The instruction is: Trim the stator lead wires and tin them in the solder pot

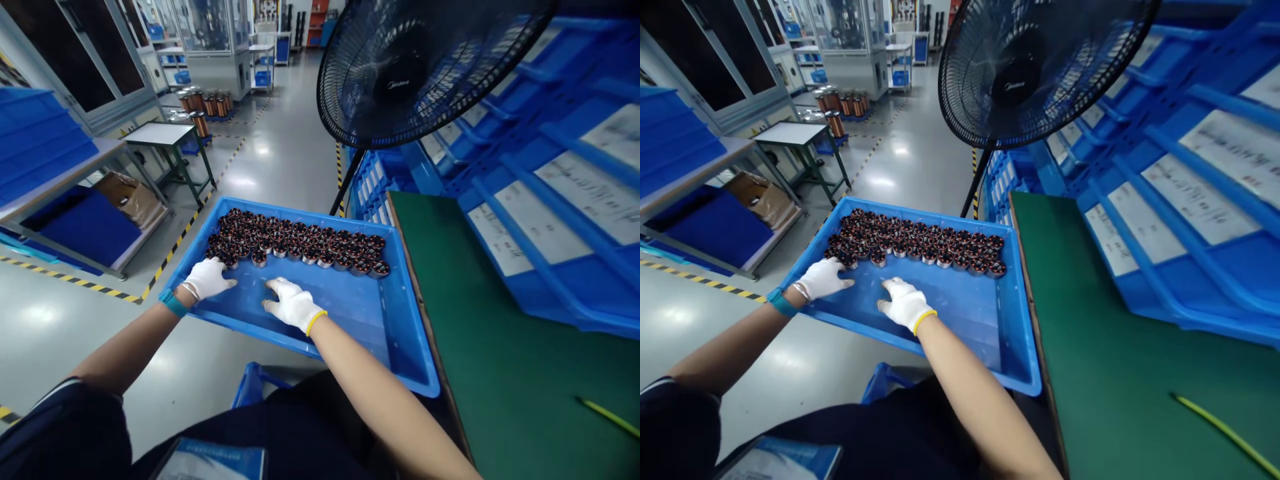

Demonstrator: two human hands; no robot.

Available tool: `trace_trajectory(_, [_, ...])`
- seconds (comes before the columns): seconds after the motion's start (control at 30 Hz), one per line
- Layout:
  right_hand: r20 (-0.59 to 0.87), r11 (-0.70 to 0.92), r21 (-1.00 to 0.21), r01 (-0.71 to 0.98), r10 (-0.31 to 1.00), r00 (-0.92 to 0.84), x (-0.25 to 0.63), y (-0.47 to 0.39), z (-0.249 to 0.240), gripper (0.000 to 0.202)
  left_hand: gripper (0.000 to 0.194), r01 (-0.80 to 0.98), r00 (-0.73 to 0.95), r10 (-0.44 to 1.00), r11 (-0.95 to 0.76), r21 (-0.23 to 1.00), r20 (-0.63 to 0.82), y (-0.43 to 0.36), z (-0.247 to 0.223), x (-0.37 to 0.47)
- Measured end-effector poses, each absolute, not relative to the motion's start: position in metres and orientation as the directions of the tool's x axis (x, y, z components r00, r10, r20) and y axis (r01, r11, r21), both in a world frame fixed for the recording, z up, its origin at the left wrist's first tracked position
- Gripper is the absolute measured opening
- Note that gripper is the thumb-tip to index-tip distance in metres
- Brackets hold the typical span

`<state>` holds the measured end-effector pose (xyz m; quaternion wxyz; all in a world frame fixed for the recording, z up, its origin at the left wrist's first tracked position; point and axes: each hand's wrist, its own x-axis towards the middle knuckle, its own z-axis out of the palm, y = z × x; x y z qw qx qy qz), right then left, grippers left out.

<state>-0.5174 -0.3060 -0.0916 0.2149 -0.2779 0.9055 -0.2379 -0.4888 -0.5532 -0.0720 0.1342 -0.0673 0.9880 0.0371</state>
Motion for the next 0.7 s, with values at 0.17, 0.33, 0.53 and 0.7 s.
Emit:
trace_trajectory(0.17, [-0.250,0.725,-0.567,-0.392,-0.605,-0.756,-0.517,-0.305,-0.095,0.047,0.053,-0.161,-0.959,-0.133,0.982,0.095,-0.249,-0.548,-0.075,-0.479])
trace_trajectory(0.33, [-0.253,0.727,-0.573,-0.378,-0.596,-0.762,-0.520,-0.305,-0.100,0.042,0.060,-0.129,-0.969,-0.080,0.971,0.201,-0.234,-0.543,-0.079,-0.479])
trace_trajectory(0.53, [-0.228,0.704,-0.554,-0.446,-0.643,-0.731,-0.518,-0.317,-0.099,0.045,0.055,-0.196,-0.966,-0.146,0.952,0.235,-0.214,-0.541,-0.079,-0.483])
trace_trajectory(0.7, [-0.179,0.713,-0.464,-0.525,-0.656,-0.733,-0.530,-0.348,-0.093,0.051,0.062,-0.408,-0.912,-0.391,0.898,0.163,-0.127,-0.536,-0.069,-0.479])
